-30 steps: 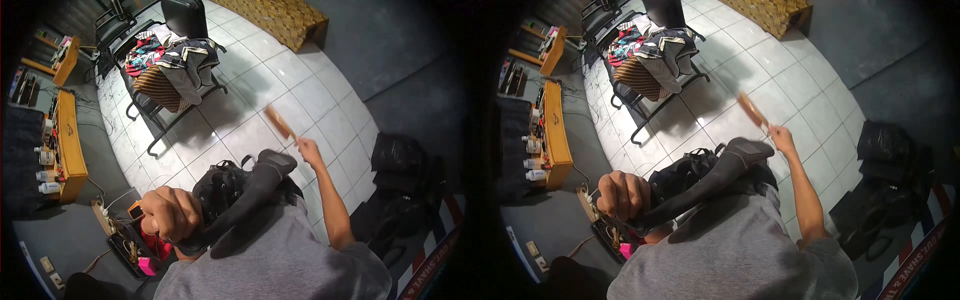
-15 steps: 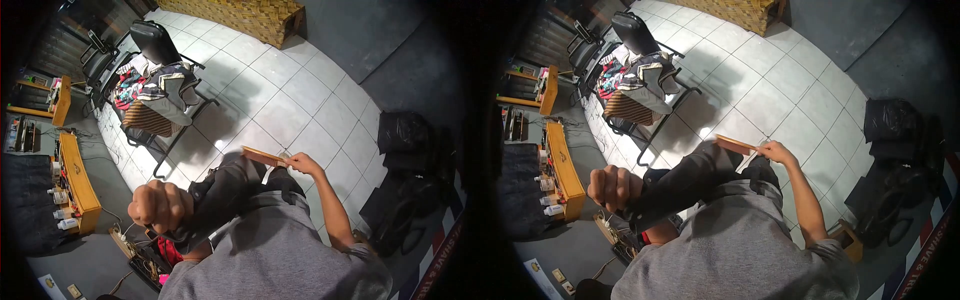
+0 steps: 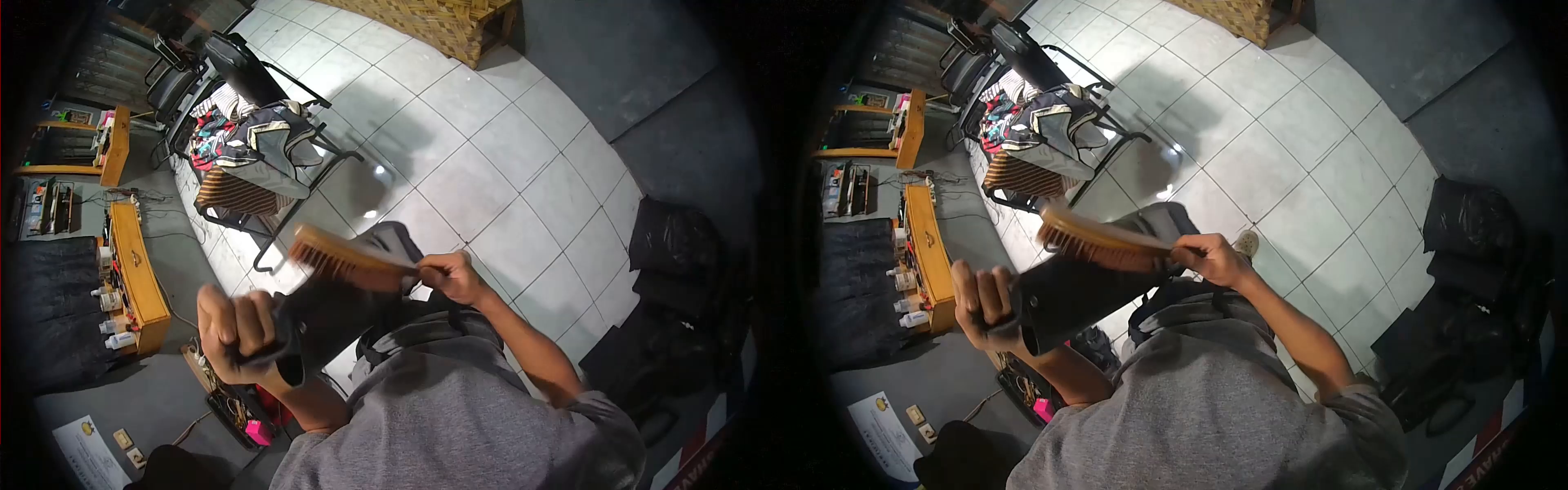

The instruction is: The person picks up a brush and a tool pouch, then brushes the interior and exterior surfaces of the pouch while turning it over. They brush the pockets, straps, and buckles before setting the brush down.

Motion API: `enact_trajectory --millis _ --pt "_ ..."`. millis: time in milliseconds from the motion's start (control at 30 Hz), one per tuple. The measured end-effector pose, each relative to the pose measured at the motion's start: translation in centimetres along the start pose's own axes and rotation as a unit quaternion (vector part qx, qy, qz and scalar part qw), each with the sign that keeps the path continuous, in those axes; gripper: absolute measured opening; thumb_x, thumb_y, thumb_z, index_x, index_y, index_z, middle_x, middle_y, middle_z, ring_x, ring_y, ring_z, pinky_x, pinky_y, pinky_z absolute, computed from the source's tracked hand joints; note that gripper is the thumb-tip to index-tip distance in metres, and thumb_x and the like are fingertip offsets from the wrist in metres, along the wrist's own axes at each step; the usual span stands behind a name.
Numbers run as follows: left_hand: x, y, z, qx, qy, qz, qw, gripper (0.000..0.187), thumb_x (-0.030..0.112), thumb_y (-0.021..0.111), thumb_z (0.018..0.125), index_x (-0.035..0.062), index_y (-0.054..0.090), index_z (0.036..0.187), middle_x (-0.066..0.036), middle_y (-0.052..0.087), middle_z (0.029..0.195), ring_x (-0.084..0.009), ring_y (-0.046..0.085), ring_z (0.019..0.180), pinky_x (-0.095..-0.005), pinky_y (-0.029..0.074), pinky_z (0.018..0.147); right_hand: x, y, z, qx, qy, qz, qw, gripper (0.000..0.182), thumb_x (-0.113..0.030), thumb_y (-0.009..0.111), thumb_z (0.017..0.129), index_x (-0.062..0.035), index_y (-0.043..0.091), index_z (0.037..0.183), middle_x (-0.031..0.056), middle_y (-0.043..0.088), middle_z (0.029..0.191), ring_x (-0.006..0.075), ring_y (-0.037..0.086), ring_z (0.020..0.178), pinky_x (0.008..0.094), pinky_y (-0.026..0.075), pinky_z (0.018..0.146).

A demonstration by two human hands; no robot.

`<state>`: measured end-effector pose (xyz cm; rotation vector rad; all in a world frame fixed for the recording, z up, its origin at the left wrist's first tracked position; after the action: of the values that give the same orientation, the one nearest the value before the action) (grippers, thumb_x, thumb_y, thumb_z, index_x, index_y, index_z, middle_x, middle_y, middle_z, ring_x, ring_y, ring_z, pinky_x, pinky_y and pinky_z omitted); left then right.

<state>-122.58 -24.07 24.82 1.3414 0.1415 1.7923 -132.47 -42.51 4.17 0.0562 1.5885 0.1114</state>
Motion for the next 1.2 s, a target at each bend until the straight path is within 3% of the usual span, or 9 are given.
enact_trajectory --millis 167,300,400,467,600,767,1000,1067,1200 --pt "-0.6 0.9 0.7 0.062 0.056 0.093 0.992 0.017 0.017 0.046 0.089 0.0104 0.034 0.079 0.004 0.033 0.053 -0.0063 0.028 0.051 -0.0205 0.027 0.047 13.8 -4.1 -0.1 0.01 0.154 -0.038 0.987 0.04 -0.04 0.055 0.087 -0.001 0.062 0.092 0.0053 0.062 0.076 0.0118 0.055 0.065 0.0268 0.044 0.059" --pt "-0.7 1.9 0.6 0.136 0.121 0.095 0.979 0.017 0.016 0.047 0.09 0.0105 0.035 0.08 0.005 0.033 0.056 -0.0052 0.029 0.052 -0.0205 0.027 0.049 21.6 -10.1 -6.3 0.058 0.347 -0.424 0.834 0.045 -0.043 0.053 0.083 0.0005 0.065 0.08 0.0205 0.062 0.072 0.0337 0.063 0.071 0.0398 0.047 0.062" --pt "-1.7 3.3 1.1 0.122 0.073 0.293 0.946 0.015 0.012 0.041 0.093 0.0091 0.038 0.078 0.004 0.033 0.057 -0.0036 0.026 0.047 -0.0194 0.025 0.048 24.8 -11.5 -8.7 0.115 0.397 -0.459 0.787 0.045 -0.042 0.052 0.083 0.0007 0.064 0.076 0.0217 0.061 0.068 0.0341 0.063 0.072 0.0424 0.047 0.063" --pt "-3.8 4.3 0.7 0.094 0.003 0.381 0.92 0.012 0.013 0.045 0.093 0.0049 0.043 0.084 0.0 0.044 0.063 -0.0063 0.036 0.055 -0.0206 0.032 0.056 22.0 -11.7 -7.7 0.145 0.344 -0.303 0.877 0.043 -0.041 0.051 0.084 -0.0004 0.064 0.08 0.0216 0.062 0.07 0.0354 0.062 0.069 0.0432 0.046 0.059" --pt "-7.7 5.6 1.6 -0.022 -0.058 0.545 0.836 0.008 0.007 0.045 0.092 -0.0004 0.049 0.092 -0.013 0.064 0.085 -0.0112 0.056 0.076 -0.0218 0.043 0.07 4.4 -8.7 -2.6 0.188 0.183 0.077 0.962 0.035 -0.037 0.043 0.092 -0.0066 0.052 0.077 -0.0047 0.04 0.057 0.0053 0.037 0.046 0.0221 0.029 0.04" --pt "-9.9 6.2 3.0 -0.062 0.016 0.628 0.775 0.008 -0.004 0.051 0.085 -0.0015 0.054 0.092 -0.009 0.067 0.083 -0.0094 0.055 0.06 -0.0201 0.043 0.056 -8.0 -7.4 -0.9 0.131 -0.1 -0.046 0.985 0.036 -0.03 0.038 0.095 -0.0033 0.05 0.075 0.0032 0.046 0.059 0.0101 0.043 0.054 0.0258 0.037 0.052" --pt "-7.4 5.3 6.6 0.016 0.158 0.45 0.879 0.023 0.019 0.036 0.097 -0.0025 0.04 0.092 -0.022 0.062 0.083 -0.0251 0.064 0.08 -0.0297 0.049 0.072 12.0 -14.0 -1.2 0.205 0.305 -0.2 0.908 0.051 -0.046 0.04 0.09 -0.0011 0.059 0.075 0.0138 0.057 0.065 0.0219 0.058 0.061 0.0356 0.045 0.059" --pt "-6.6 4.9 8.1 0.053 0.172 0.376 0.909 0.024 0.02 0.036 0.097 -0.0023 0.04 0.093 -0.019 0.059 0.08 -0.0229 0.061 0.079 -0.0324 0.049 0.075 21.1 -15.9 -4.1 0.154 0.428 -0.378 0.806 0.052 -0.044 0.036 0.089 -0.0001 0.064 0.086 0.0233 0.063 0.086 0.0357 0.062 0.084 0.0442 0.048 0.073" --pt "-6.5 2.6 9.8 0.1 0.131 0.418 0.893 0.02 0.017 0.038 0.097 -0.0007 0.046 0.092 -0.013 0.061 0.082 -0.014 0.056 0.077 -0.0246 0.044 0.076 25.8 -15.0 -6.5 0.159 0.468 -0.341 0.799 0.048 -0.045 0.049 0.081 0.0007 0.064 0.09 0.0225 0.063 0.086 0.0366 0.061 0.084 0.0457 0.049 0.073"
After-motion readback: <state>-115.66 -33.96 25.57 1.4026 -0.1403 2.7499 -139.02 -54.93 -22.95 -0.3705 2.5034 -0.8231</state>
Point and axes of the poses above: each hand's wrist, its own z-axis towards the middle knuckle, its own y-axis out of the palm, x = y × z, the point moved 4 cm from there along z, towards the middle knuckle
